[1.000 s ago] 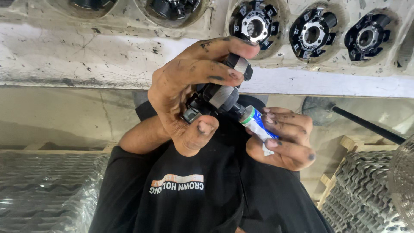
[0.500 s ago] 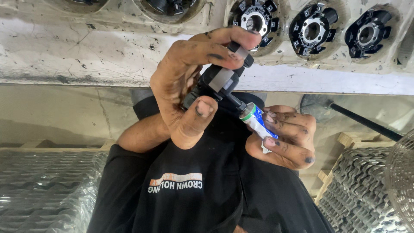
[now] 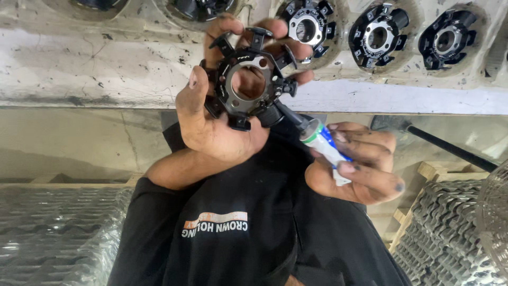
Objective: The person holds a tube of adhesive and squeezes it onto the contact surfaces of motorcycle clutch rotor and shoe components, rotating each part to reach different spots. They wipe the tube with a blue cloth, then place finished parts one at a time into molded trays filled with similar components.
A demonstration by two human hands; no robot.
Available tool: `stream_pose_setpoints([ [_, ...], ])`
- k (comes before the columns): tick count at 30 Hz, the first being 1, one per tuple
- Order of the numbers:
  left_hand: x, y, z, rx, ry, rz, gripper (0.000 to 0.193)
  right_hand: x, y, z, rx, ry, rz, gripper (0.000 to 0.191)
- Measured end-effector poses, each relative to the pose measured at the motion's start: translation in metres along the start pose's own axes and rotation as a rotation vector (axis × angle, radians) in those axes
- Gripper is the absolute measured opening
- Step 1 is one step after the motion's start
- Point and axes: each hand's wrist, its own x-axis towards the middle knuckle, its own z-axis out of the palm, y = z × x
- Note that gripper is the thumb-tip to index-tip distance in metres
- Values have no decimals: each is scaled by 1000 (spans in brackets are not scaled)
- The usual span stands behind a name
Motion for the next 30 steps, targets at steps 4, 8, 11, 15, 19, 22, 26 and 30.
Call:
stream_pose_setpoints([
  [4,-6,-9,2,-68,44,-47,49,-1,7,4,6,154,-68,45],
  [8,-7,-10,1,-82,59,-92,50,9,7,-21,-3,-184,-72,51],
  [11,-7,-8,0,-80,59,-108,49,9,10,-27,42,-214,-74,53],
  [15,-5,-9,-1,-81,67,-108,49,6,13,-25,29,-165,-92,51],
  [19,-3,-9,-1,-90,79,-126,48,3,12,-21,61,-119,-66,47],
  [22,-2,-8,-1,-81,67,-130,49,4,11,-20,90,-109,-50,45],
  [26,-2,-8,-1,-81,88,-139,49,8,8,-20,122,-138,-40,46],
  [30,0,-9,4,-74,111,-155,50,8,-4,-17,-13,-83,119,47],
])
